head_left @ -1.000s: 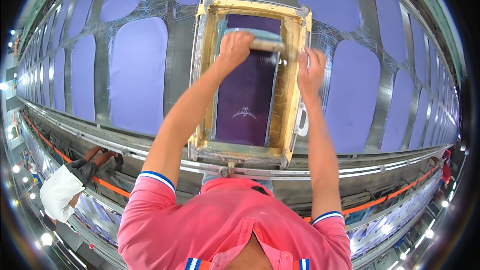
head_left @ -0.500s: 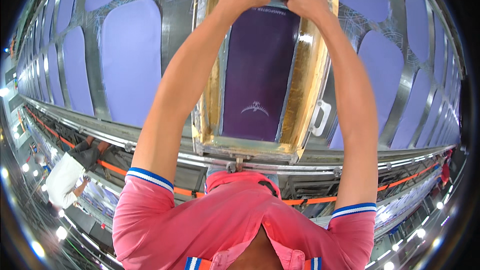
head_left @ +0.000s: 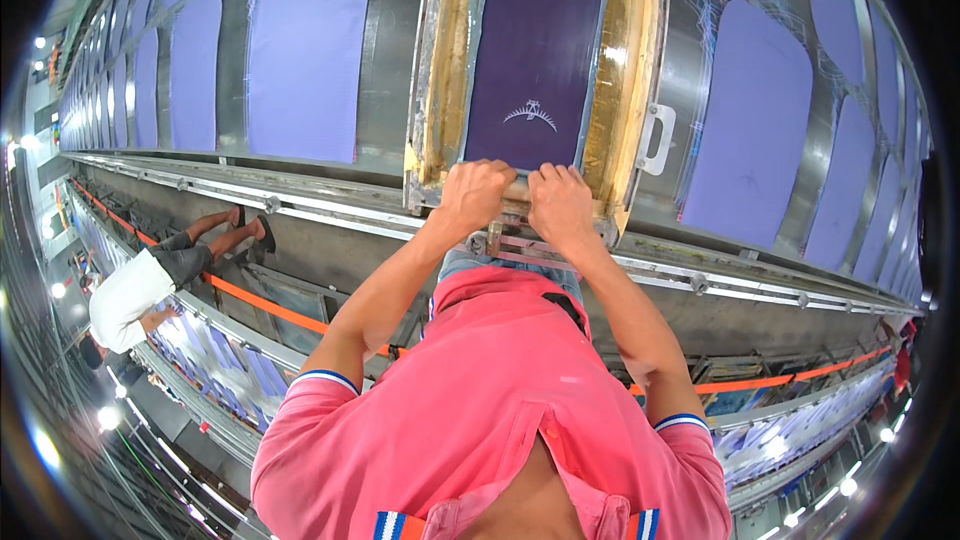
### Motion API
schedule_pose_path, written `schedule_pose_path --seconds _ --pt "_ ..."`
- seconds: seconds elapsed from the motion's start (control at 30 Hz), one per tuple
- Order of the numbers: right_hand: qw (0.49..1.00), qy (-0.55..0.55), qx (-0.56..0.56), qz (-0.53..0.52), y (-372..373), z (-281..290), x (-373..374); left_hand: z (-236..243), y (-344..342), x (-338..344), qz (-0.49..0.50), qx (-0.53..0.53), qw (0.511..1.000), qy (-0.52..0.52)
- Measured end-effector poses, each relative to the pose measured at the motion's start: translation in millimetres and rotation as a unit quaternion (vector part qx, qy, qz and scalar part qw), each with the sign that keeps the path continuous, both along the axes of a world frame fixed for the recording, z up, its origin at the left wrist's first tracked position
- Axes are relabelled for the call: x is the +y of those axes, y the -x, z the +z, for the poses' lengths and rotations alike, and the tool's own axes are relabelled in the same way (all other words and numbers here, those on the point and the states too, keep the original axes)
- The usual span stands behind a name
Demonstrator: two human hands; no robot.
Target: The person carries a screen printing frame to a conveyor belt and repeatedly prints a purple design onto a series of purple t-shirts using a squeegee. The person moves the frame along the belt, aligns it over each shirt, and pulls the squeegee across the screen to transfer the ink.
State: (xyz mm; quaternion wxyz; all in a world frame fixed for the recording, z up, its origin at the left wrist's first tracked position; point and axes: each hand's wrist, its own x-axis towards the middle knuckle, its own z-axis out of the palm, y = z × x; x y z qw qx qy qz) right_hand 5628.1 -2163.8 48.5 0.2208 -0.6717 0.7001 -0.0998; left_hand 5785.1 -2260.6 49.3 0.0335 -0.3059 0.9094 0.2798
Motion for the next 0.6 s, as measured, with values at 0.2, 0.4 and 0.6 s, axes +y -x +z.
schedule_pose_path --seconds 0.2,0.4,0.6 --pt "0.999 -0.025 0.031 -0.024 42.7 4.9 -71.9 5.2 47.8 -79.3 -0.029 -0.079 0.996 0.018" --pt "0.994 -0.021 0.099 -0.039 165.9 7.0 -248.3 -2.0 175.1 -252.1 -0.010 -0.064 0.993 0.094" --pt "0.990 -0.029 0.131 -0.040 246.5 -0.6 -363.2 -5.7 252.7 -363.7 -0.002 -0.043 0.990 0.135"
